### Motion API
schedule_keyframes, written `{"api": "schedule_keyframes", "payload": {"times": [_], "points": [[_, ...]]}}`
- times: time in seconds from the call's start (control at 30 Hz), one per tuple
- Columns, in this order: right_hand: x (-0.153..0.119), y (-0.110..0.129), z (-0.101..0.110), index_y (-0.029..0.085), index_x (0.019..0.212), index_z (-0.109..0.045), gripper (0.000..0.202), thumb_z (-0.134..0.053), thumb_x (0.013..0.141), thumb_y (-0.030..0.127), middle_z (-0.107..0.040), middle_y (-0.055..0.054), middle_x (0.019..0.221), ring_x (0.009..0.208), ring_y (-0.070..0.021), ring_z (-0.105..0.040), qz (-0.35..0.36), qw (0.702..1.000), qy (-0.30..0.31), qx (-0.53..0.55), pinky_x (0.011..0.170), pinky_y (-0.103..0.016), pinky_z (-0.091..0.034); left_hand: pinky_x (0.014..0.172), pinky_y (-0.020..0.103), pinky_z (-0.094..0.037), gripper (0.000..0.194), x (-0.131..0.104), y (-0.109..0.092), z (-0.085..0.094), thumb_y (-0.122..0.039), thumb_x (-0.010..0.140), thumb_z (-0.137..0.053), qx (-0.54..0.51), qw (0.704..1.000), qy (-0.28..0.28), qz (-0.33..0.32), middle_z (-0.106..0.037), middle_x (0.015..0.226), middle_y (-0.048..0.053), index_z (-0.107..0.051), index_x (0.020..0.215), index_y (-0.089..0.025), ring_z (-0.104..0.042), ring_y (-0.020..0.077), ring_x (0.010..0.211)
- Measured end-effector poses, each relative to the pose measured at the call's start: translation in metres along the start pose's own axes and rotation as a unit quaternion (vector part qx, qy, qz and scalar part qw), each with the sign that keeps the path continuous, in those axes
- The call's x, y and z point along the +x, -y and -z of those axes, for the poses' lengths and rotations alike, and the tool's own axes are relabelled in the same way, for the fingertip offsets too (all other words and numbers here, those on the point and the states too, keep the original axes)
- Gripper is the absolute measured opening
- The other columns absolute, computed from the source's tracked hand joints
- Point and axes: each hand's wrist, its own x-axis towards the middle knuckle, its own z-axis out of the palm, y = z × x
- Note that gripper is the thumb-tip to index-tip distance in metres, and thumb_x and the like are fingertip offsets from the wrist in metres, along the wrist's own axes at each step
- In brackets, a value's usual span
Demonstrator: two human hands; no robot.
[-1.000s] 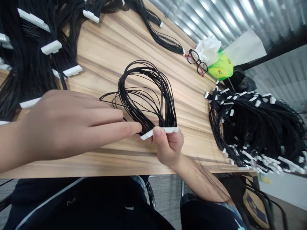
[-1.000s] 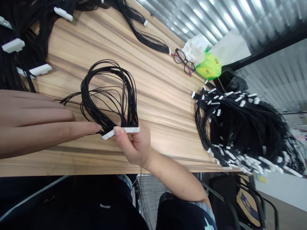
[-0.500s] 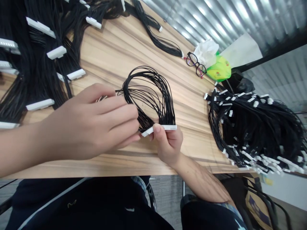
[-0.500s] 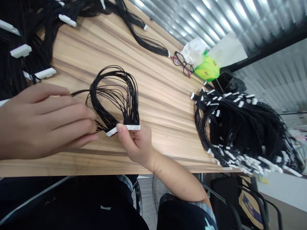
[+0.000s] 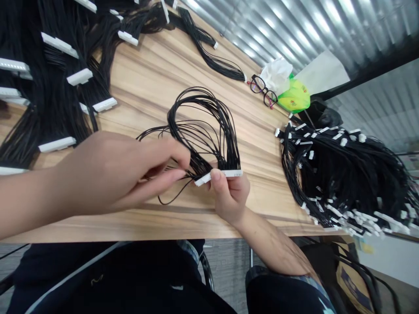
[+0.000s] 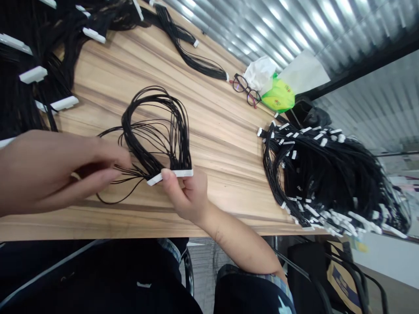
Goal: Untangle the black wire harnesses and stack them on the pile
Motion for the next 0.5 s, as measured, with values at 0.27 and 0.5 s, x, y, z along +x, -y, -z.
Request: {"api": "schedule_keyframes", "payload": {"times": [0.27, 0.5], "points": [[0.008, 0.013, 0.001, 0.023, 0.075, -0.060, 0.028, -0.059, 0.104, 0.022, -0.066, 0.002, 0.067, 0.056, -0.0122, -0.060, 0.081, 0.993, 0.058, -0.063, 0.054, -0.027, -0.048, 0.044, 0.017, -0.021, 0.043, -0.002, -0.003, -0.001, -0.043, 0.117, -0.032, 0.085, 0.994, -0.017, 0.061, -0.061, 0.055, -0.011, -0.069, 0.104, -0.026, -0.050, 0.0054, 0.040], [0.003, 0.008, 0.001, 0.024, 0.075, -0.062, 0.032, -0.057, 0.106, 0.029, -0.065, 0.002, 0.066, 0.057, -0.0133, -0.061, 0.062, 0.996, 0.028, -0.053, 0.053, -0.028, -0.049, 0.046, 0.019, -0.030, 0.032, -0.005, 0.001, 0.003, -0.040, 0.115, -0.040, 0.081, 0.997, 0.008, 0.004, -0.074, 0.070, -0.013, -0.071, 0.116, -0.033, -0.067, 0.0061, 0.057]]}}
